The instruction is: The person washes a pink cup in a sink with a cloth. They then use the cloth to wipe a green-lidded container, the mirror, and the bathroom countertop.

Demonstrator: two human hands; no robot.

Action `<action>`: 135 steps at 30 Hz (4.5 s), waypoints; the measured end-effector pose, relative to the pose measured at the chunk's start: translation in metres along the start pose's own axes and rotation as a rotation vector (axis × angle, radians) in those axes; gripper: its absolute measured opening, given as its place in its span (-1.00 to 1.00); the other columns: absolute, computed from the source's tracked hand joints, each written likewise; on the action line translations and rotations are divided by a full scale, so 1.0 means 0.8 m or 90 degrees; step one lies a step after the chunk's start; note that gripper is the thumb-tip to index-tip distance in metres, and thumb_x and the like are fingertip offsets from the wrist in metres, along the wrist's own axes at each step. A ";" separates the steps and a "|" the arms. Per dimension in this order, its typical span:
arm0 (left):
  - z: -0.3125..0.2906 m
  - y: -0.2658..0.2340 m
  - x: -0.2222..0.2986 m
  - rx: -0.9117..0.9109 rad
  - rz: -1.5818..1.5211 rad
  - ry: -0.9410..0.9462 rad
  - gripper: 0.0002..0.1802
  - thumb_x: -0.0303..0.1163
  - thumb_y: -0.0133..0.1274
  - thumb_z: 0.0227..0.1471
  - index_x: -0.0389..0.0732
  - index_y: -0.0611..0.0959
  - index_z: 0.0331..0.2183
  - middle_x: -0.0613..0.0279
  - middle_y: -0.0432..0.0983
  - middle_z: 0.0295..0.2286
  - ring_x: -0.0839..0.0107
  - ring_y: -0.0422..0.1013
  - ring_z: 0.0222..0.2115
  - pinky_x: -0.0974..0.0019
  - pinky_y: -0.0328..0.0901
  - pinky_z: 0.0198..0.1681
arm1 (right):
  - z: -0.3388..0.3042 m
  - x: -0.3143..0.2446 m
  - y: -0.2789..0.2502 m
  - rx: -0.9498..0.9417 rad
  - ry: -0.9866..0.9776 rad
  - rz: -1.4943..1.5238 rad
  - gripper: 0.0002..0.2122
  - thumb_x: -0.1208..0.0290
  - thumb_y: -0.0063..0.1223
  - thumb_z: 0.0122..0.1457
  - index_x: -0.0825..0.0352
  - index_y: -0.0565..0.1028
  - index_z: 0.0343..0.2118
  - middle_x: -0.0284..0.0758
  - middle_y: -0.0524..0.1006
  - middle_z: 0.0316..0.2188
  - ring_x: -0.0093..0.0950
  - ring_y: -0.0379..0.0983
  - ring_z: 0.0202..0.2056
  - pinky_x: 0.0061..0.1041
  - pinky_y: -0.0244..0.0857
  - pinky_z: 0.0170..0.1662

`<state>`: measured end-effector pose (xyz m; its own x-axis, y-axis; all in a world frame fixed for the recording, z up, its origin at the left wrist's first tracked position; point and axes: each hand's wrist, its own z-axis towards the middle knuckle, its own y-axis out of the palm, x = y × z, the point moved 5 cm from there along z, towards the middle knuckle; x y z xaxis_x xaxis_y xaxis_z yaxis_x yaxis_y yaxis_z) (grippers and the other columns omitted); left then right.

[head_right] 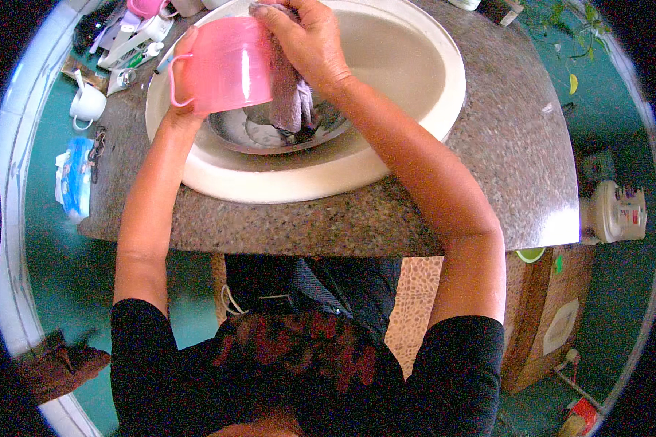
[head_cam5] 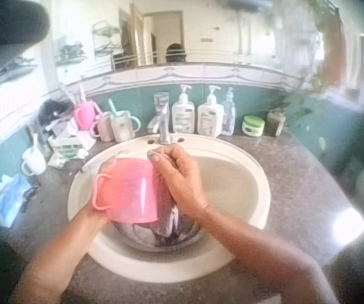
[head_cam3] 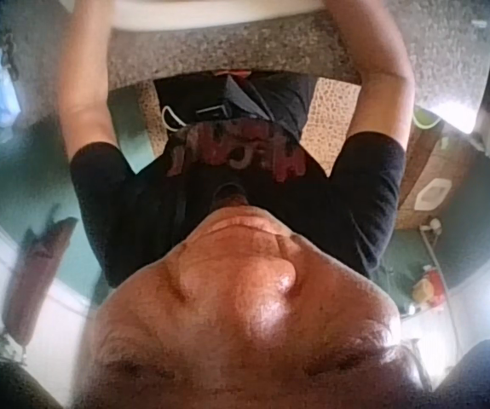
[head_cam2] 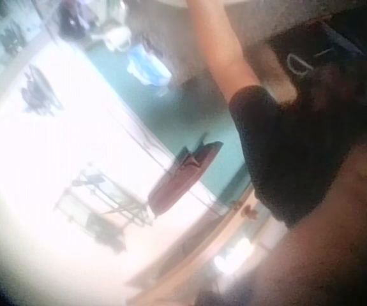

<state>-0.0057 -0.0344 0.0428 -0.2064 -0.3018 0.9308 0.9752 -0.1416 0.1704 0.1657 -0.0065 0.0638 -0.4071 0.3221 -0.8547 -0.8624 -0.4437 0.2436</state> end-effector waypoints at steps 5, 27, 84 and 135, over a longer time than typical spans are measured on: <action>-0.001 -0.006 -0.007 0.047 -0.256 -0.117 -0.34 0.08 -0.32 0.19 -0.31 0.44 0.01 0.01 0.48 -0.09 0.19 0.45 -0.10 0.10 0.33 0.04 | -0.005 -0.005 0.014 -0.002 0.029 0.069 -0.90 0.42 0.01 0.24 0.34 0.44 -0.29 -0.57 0.38 -0.50 -0.78 0.24 -0.49 -0.78 0.18 -0.41; -0.002 0.007 -0.021 0.082 -0.044 -0.146 -0.53 0.00 -0.07 0.13 -0.17 0.52 -0.11 0.26 0.52 -0.23 0.43 0.49 -0.27 0.35 0.41 -0.18 | -0.030 -0.054 0.041 -0.116 -0.307 -0.495 -0.93 0.53 0.09 0.10 0.34 0.51 -0.34 -0.37 0.42 -0.47 -0.54 0.37 -0.47 -0.55 0.29 -0.41; 0.004 0.009 0.010 0.080 -0.034 -0.094 -0.63 -0.14 0.03 0.06 -0.19 0.57 -0.17 0.22 0.52 -0.24 0.43 0.43 -0.19 0.32 0.30 -0.07 | -0.040 0.002 0.055 -0.251 -0.207 -0.717 -0.72 0.33 0.05 0.17 0.30 0.45 -0.08 -0.29 0.53 -0.18 -0.38 0.47 -0.14 -0.41 0.35 -0.07; 0.001 0.010 0.019 0.041 -0.033 -0.060 -0.65 -0.17 -0.04 0.14 -0.25 0.57 -0.21 0.20 0.52 -0.28 0.48 0.42 -0.23 0.39 0.31 -0.13 | -0.060 -0.010 0.078 -0.354 -0.396 -0.781 -0.25 -0.15 0.14 -0.01 0.37 0.29 0.09 -0.14 0.37 0.01 -0.29 0.27 0.08 -0.29 0.11 0.16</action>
<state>-0.0006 -0.0391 0.0584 -0.2506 -0.2056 0.9460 0.9673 -0.0934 0.2359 0.1294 -0.0768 0.0640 0.2878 0.9573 -0.0285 -0.5908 0.1540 -0.7920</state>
